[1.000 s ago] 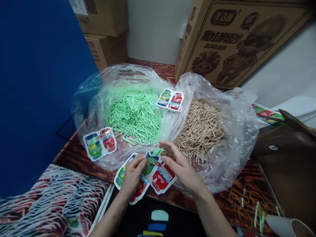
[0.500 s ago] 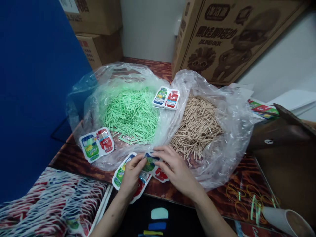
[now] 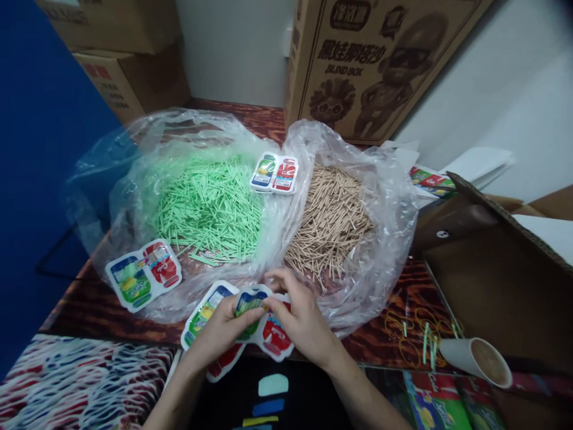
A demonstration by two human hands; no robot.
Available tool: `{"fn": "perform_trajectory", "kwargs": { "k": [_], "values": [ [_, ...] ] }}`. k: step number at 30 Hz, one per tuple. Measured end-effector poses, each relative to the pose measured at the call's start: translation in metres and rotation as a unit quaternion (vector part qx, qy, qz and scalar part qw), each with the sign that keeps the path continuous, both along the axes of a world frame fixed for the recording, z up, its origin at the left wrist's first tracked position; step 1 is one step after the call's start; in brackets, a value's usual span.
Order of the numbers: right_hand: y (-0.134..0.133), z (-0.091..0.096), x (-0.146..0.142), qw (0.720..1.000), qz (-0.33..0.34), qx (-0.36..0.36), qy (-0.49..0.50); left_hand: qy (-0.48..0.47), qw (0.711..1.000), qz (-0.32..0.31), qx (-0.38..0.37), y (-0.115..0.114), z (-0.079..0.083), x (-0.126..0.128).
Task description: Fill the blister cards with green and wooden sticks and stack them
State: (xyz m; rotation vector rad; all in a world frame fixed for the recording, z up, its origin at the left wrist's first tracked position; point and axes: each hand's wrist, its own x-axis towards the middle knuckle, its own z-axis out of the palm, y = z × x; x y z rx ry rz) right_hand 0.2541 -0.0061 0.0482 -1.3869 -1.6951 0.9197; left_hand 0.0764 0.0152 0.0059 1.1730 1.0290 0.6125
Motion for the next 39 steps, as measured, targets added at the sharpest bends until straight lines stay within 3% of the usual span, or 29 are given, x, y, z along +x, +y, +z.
{"fn": "perform_trajectory", "kwargs": {
  "k": [2, 5, 12, 16, 19, 22, 25, 29, 34, 36, 39],
  "values": [
    [0.0, -0.008, 0.004, 1.0, -0.01, 0.01, -0.024, 0.014, 0.998, 0.042, 0.037, -0.001, 0.0, 0.007],
    [0.0, -0.023, 0.01, 0.996, -0.022, 0.042, -0.076, 0.029, 0.996, 0.053, 0.068, -0.004, 0.0, 0.015],
    [0.005, -0.048, 0.011, 0.978, -0.094, 0.141, -0.123, 0.008, 0.995, 0.089, 0.039, -0.011, -0.008, 0.036],
    [0.009, -0.043, 0.005, 0.977, -0.088, 0.154, -0.117, 0.033, 0.99, 0.13, 0.039, -0.009, -0.011, 0.039],
    [0.011, -0.035, 0.006, 0.992, -0.056, 0.088, -0.07, 0.03, 0.987, 0.15, 0.043, -0.006, -0.009, 0.034],
    [0.012, -0.034, 0.008, 0.998, -0.023, 0.049, -0.038, 0.001, 0.987, 0.159, 0.002, -0.006, -0.008, 0.029],
    [0.014, -0.036, 0.005, 0.993, -0.047, 0.097, -0.046, -0.048, 0.988, 0.14, -0.043, -0.007, -0.01, 0.032],
    [0.013, -0.03, -0.004, 0.987, -0.071, 0.142, -0.031, -0.054, 0.987, 0.15, -0.02, -0.005, -0.005, 0.039],
    [0.024, -0.029, 0.016, 0.998, -0.022, 0.045, 0.024, -0.036, 0.982, 0.183, 0.011, -0.003, 0.005, 0.028],
    [0.035, -0.039, 0.03, 0.993, -0.091, 0.046, -0.064, -0.031, 0.977, 0.21, -0.006, -0.004, 0.003, 0.021],
    [0.054, -0.057, 0.044, 0.917, -0.184, 0.068, -0.347, -0.052, 0.968, 0.238, -0.056, -0.006, -0.002, 0.014]
  ]
}}
